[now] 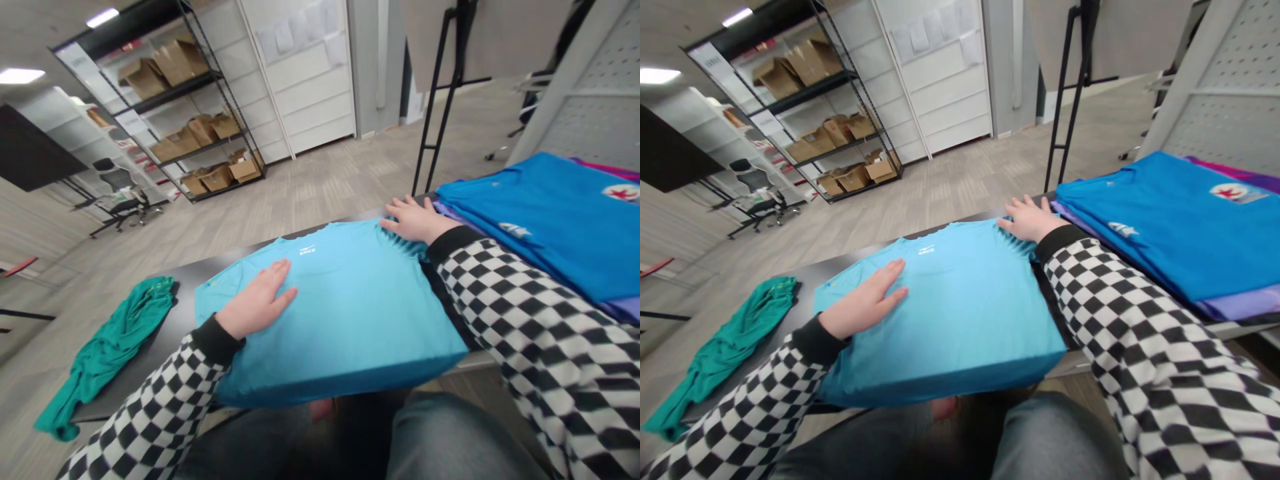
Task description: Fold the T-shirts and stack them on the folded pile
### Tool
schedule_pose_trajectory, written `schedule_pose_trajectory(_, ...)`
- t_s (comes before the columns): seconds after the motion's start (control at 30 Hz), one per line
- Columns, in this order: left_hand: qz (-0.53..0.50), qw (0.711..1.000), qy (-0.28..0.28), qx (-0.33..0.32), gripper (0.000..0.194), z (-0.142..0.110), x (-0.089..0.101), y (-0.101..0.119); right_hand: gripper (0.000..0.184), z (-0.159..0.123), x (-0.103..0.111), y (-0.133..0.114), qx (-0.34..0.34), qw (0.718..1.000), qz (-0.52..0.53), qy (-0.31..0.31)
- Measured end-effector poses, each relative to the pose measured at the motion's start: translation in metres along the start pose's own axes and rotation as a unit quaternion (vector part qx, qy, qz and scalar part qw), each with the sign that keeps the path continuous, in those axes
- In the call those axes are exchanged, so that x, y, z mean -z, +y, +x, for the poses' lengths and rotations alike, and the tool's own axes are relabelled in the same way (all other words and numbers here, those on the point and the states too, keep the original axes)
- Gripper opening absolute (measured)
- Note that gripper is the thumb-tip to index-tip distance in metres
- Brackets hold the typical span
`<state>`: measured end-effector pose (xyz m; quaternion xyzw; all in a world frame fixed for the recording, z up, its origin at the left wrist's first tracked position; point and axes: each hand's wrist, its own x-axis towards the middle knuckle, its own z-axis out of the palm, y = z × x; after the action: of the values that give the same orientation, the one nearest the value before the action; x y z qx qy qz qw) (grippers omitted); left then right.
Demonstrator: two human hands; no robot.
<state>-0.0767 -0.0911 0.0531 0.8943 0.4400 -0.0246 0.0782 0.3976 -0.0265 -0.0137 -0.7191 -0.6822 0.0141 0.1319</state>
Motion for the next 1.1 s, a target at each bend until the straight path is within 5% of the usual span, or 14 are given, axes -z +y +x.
schedule_pose_trajectory(0.1,-0.004,0.995,-0.018,-0.097,0.086,0.006,-0.008,0.055,0.071,-0.011,0.01,-0.035,0.105,0.993,0.012,0.053)
schedule_pose_trajectory(0.2,0.01,0.988,-0.038,-0.146,0.087,-0.006,-0.017,0.091,0.065,-0.02,0.012,-0.085,0.273,0.96,0.055,0.011)
schedule_pose_trajectory(0.3,0.018,0.986,-0.051,-0.158,0.089,-0.027,-0.021,0.109,0.063,-0.015,0.008,-0.131,0.38,0.92,0.076,-0.06)
schedule_pose_trajectory(0.43,0.01,0.989,-0.034,-0.146,0.088,-0.052,-0.024,0.119,0.06,0.013,0.001,-0.174,0.435,0.892,0.06,-0.107)
schedule_pose_trajectory(0.63,0.015,0.994,0.005,-0.105,0.085,-0.064,-0.04,0.119,0.064,0.059,-0.027,-0.208,0.441,0.887,0.031,-0.13)
schedule_pose_trajectory(0.83,-0.012,0.995,0.025,-0.098,0.085,-0.066,-0.055,0.118,0.071,0.071,-0.059,-0.209,0.397,0.907,0.051,-0.128)
schedule_pose_trajectory(1.1,-0.049,0.993,0.045,-0.099,0.086,-0.069,-0.059,0.118,0.074,0.072,-0.057,-0.207,0.399,0.907,0.024,-0.131)
